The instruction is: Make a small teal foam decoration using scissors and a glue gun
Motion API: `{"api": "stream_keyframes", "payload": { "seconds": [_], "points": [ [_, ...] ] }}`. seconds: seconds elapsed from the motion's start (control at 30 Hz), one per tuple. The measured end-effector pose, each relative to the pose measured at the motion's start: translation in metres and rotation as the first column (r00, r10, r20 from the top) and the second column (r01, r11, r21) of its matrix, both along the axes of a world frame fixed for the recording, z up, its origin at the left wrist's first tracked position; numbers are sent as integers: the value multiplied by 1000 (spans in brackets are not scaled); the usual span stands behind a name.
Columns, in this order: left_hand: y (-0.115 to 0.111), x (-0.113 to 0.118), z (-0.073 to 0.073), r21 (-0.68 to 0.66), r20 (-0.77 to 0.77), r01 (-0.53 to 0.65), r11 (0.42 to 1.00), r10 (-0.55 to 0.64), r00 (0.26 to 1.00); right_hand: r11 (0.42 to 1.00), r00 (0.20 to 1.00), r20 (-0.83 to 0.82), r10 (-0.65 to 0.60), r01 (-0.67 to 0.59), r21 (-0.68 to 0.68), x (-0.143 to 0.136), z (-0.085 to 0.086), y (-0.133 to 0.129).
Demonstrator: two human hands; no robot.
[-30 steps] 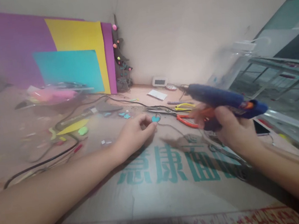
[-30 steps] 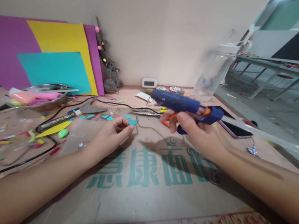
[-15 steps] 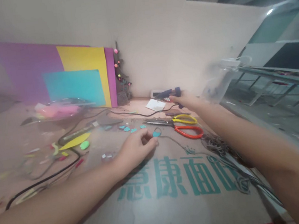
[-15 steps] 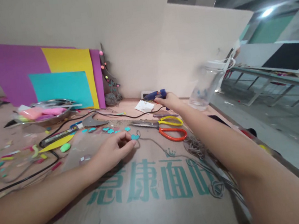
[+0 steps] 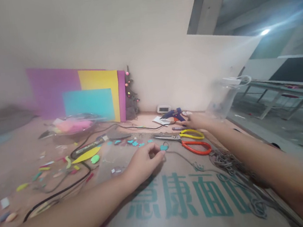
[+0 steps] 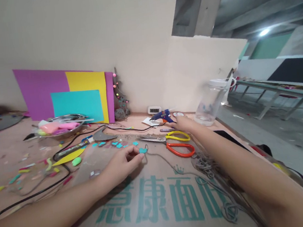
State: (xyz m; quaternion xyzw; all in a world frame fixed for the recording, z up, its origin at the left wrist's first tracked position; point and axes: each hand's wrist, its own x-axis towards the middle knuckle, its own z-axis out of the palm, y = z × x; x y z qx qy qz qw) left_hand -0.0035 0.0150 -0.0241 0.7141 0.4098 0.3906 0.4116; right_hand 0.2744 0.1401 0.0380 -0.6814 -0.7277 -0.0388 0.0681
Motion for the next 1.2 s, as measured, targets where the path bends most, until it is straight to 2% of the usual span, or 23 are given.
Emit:
{"api": "stream_keyframes", "payload": {
  "seconds": [0.13,0.17,0.2,0.23,0.3,0.4,0.5,0.6,0.77,0.93,1.1,1.2],
  "points": [
    [1,0,2,-14,23,-8,1000,9,1000,996,998,-42,53,-49,75,0,14,-41],
    [1,0,3,-22,29,-6,1000,7,1000,991,992,-82,91,-82,108,-6,16,-53],
    [1,0,3,-28,36,-4,1000,5,999,973,961,-205,186,-151,174,-13,18,-65],
    [1,0,3,-29,43,-2,1000,3,999,957,904,-329,271,-218,191,-22,17,-77],
    [1,0,3,-24,54,5,1000,-4,999,942,765,-553,330,-304,142,-43,11,-97],
    [1,-1,3,-4,56,-12,1000,12,998,937,581,-767,272,-342,73,-69,-9,-116],
    [1,-1,4,-11,54,-30,1000,30,998,944,441,-874,206,-323,59,-81,-33,-121],
    [1,-1,5,4,41,-31,1000,31,999,948,355,-923,148,-316,30,-83,-49,-119],
    [-1,-2,7,22,19,-43,999,42,999,910,213,-973,89,-415,-8,-85,-54,-124],
    [-1,-2,8,19,9,-29,999,28,1000,896,252,-964,90,-444,-32,-91,-48,-129],
    [-1,-1,7,19,10,-28,999,28,1000,912,123,-991,53,-409,-2,-91,-52,-127],
    [-2,-1,9,27,-10,-35,999,35,999,912,103,-994,25,-410,-20,-90,-54,-126]
  ]
}}
